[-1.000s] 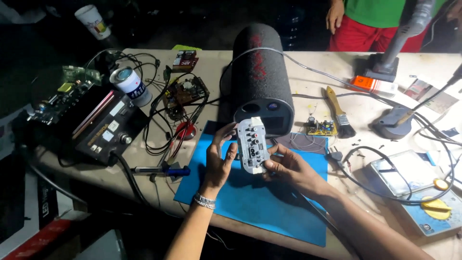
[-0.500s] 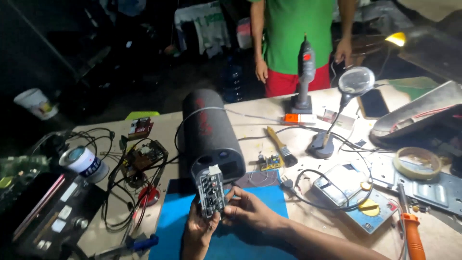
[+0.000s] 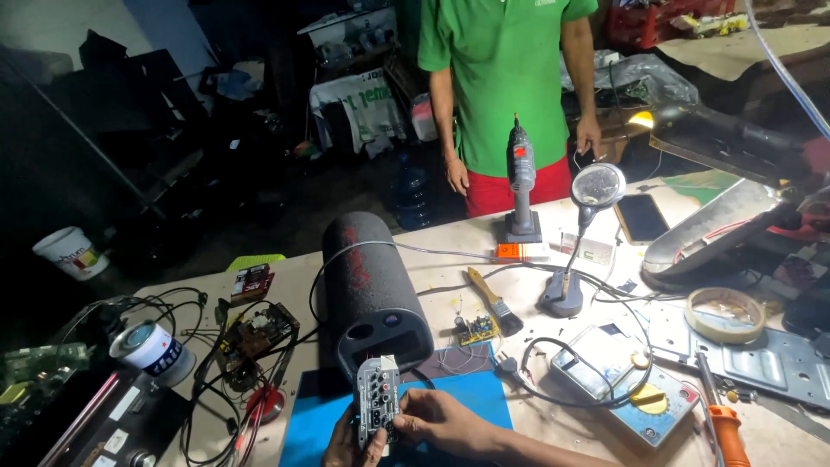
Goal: Disassembling a circuit board from a portable speaker to inspect or repair internal components.
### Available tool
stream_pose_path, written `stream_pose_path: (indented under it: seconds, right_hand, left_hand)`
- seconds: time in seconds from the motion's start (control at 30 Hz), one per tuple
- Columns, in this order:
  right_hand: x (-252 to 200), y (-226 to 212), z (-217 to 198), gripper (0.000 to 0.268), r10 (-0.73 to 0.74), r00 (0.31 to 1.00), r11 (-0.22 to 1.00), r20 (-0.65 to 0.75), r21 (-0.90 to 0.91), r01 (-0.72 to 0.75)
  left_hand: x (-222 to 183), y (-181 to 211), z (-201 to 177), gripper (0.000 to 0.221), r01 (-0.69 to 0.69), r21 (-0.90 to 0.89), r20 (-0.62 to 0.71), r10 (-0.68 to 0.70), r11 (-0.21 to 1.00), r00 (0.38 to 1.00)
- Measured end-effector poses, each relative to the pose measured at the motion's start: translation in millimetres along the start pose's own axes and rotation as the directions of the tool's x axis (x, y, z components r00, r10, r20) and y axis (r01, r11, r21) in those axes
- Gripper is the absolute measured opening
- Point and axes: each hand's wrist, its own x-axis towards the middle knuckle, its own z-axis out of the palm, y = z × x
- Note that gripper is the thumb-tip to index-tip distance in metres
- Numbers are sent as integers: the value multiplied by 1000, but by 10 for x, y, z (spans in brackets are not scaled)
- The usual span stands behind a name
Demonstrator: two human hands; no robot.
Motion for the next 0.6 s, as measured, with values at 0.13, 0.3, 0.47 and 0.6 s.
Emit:
stream_pose_path:
  seconds: [0.13,0.3,0.47,0.6]
  right_hand:
    - [-24,-37,-16,23,28,1000,992,2,-126,-28]
    - [-25,-63,-16,36,57,985,978,-166,-189,-88]
    - [16,-55,-35,49,6,953,1000,-303,25,1]
    - [-45,-191,36,57,-12,928,1000,-373,-26,2]
  left_hand:
    - [-135,135,-11,74,4,-33,13,-3,999,1000]
    - [-31,13,-88,71,-129,-7,95,129,992,987]
    - [-180,86,-26,69,-230,79,56,226,970,972]
    - [-313,290,15,70,-118,58,74,113,991,991]
